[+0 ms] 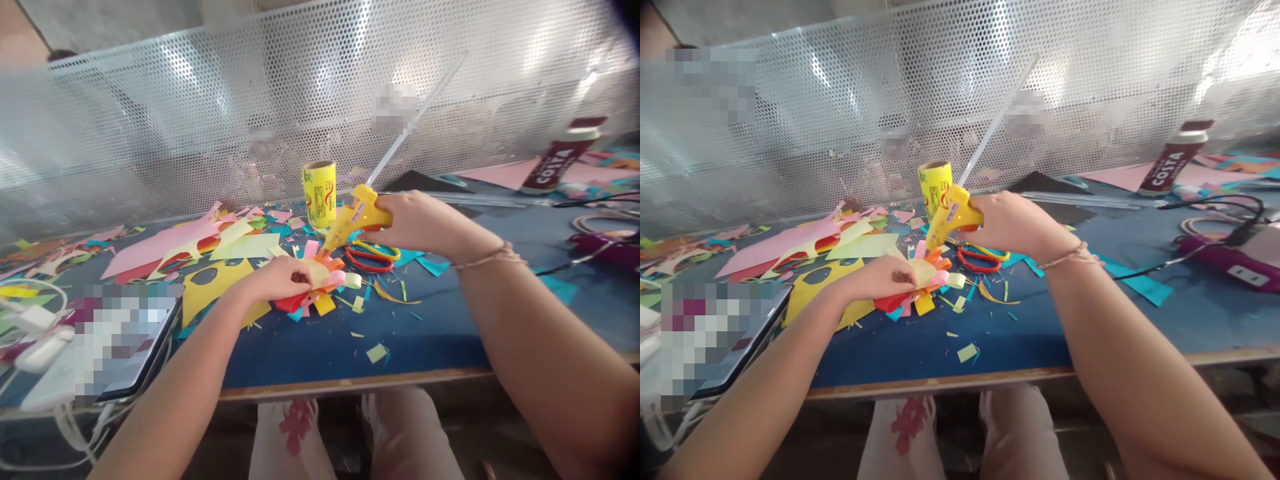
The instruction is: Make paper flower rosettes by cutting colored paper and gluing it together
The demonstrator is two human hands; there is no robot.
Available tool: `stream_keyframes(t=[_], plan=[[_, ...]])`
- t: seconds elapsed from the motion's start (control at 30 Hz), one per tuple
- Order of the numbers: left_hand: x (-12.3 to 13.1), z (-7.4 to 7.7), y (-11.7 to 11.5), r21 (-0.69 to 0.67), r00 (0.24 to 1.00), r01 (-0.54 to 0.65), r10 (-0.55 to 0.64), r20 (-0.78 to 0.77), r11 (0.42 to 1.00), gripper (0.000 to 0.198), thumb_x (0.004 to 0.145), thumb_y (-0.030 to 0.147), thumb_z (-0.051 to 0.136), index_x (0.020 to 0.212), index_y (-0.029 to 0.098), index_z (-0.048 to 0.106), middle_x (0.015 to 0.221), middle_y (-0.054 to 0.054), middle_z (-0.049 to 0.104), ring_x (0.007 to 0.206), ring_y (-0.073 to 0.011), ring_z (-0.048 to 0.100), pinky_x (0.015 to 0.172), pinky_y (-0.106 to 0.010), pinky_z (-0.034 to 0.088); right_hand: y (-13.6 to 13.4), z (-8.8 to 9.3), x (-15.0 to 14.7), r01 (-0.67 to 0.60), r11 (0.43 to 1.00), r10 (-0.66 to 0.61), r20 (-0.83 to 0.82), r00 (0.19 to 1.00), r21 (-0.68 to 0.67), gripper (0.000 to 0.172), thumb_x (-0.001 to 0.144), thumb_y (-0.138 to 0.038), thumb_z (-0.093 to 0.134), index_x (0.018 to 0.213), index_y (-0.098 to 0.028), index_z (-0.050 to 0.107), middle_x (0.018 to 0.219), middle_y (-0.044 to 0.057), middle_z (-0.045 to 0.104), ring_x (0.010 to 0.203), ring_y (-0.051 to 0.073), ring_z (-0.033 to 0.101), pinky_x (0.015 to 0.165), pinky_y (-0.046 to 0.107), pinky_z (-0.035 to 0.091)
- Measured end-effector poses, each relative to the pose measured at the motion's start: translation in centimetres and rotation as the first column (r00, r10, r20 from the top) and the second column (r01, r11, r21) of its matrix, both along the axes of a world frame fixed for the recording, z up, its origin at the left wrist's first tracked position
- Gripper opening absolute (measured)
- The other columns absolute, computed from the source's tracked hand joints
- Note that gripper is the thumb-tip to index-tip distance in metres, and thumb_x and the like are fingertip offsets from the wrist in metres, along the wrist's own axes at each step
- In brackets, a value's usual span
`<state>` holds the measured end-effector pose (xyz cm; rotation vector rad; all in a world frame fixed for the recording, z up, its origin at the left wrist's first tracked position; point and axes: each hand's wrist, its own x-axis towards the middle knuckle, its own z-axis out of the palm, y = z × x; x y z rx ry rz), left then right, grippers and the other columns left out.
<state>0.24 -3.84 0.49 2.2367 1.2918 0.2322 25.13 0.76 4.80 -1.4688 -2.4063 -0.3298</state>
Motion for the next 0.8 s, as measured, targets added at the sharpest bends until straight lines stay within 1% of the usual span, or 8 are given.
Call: stream_keyframes(t=[0.1,0.17,0.3,0.4,0.5,0.57,0.63,0.8], plan=[[0.0,0.0,0.0,-0.021,1.0,-0.022,0.022,0.01,1.0,0.018,0.076,0.026,0.05,0.075,0.018,0.066,0.077,-0.001,0.068,0.072,-0.0143,0.06,0.061,-0.022,0.039,-0.2,0.0,0.1,-0.14,0.99,0.142,0.092,0.986,-0.035,0.037,0.074,-0.053,0.051,0.079,-0.018,0.062,0.063,0.005,0.06,0.054,0.015,0.05,0.051,0.028,0.028],[-0.1,0.0,0.0,-0.026,0.999,-0.024,0.025,0.021,0.999,0.018,0.077,0.026,0.051,0.077,0.018,0.066,0.079,-0.001,0.068,0.073,-0.0144,0.06,0.063,-0.022,0.039,-0.6,-0.2,-0.3,-0.212,0.976,0.215,0.128,0.968,-0.04,0.035,0.075,-0.052,0.05,0.078,-0.019,0.062,0.062,0.003,0.059,0.054,0.014,0.049,0.052,0.027,0.026],[-0.2,-0.1,0.1,-0.07,0.997,-0.008,0.013,0.071,0.998,0.018,0.078,0.027,0.052,0.082,0.017,0.067,0.082,-0.001,0.069,0.077,-0.0147,0.062,0.066,-0.022,0.041,-1.4,-1.0,-1.5,-0.264,0.964,0.264,0.175,0.948,-0.022,0.028,0.076,-0.045,0.05,0.078,-0.02,0.062,0.064,0.003,0.06,0.054,0.012,0.047,0.051,0.027,0.024],[-0.2,-0.1,0.2,-0.079,0.996,-0.021,0.027,0.081,0.997,0.018,0.078,0.028,0.054,0.085,0.017,0.067,0.084,-0.003,0.069,0.075,-0.0146,0.062,0.064,-0.022,0.042,-1.5,-1.3,-1.9,-0.267,0.963,0.268,0.219,0.938,-0.034,0.025,0.075,-0.042,0.05,0.078,-0.019,0.062,0.065,0.003,0.06,0.053,0.012,0.047,0.051,0.027,0.022],[-0.3,-0.1,0.3,-0.091,0.997,-0.026,0.033,0.069,0.996,0.018,0.076,0.027,0.056,0.084,0.016,0.067,0.083,-0.003,0.069,0.075,-0.0147,0.062,0.063,-0.021,0.042,-1.4,-1.3,-2.1,-0.225,0.972,0.234,0.237,0.943,-0.064,0.026,0.074,-0.043,0.051,0.079,-0.02,0.062,0.063,0.002,0.059,0.052,0.012,0.048,0.049,0.026,0.02],[-0.3,-0.1,0.3,-0.105,0.997,-0.052,0.057,0.049,0.993,0.017,0.074,0.026,0.057,0.083,0.016,0.068,0.082,-0.004,0.069,0.074,-0.0153,0.062,0.062,-0.021,0.042,-1.2,-1.2,-2.2,-0.206,0.975,0.221,0.239,0.945,-0.088,0.025,0.074,-0.042,0.052,0.08,-0.02,0.063,0.064,0.002,0.06,0.051,0.012,0.048,0.048,0.026,0.019],[-0.3,-0.1,0.4,-0.092,0.996,-0.077,0.081,0.037,0.993,0.016,0.072,0.025,0.059,0.081,0.016,0.069,0.082,-0.004,0.07,0.074,-0.0157,0.062,0.063,-0.022,0.042,-1.2,-1.3,-2.3,-0.208,0.973,0.228,0.247,0.942,-0.104,0.023,0.073,-0.04,0.053,0.08,-0.021,0.063,0.064,0.002,0.061,0.051,0.012,0.048,0.048,0.026,0.019],[-0.2,-0.1,0.3,-0.046,0.996,-0.055,0.058,0.071,0.997,0.014,0.069,0.022,0.061,0.076,0.017,0.071,0.078,-0.003,0.07,0.075,-0.0156,0.061,0.067,-0.022,0.043,-1.5,-1.3,-2.4,-0.239,0.969,0.248,0.274,0.929,-0.067,0.021,0.075,-0.036,0.053,0.084,-0.021,0.064,0.065,0.003,0.063,0.054,0.013,0.051,0.049,0.026,0.02]])
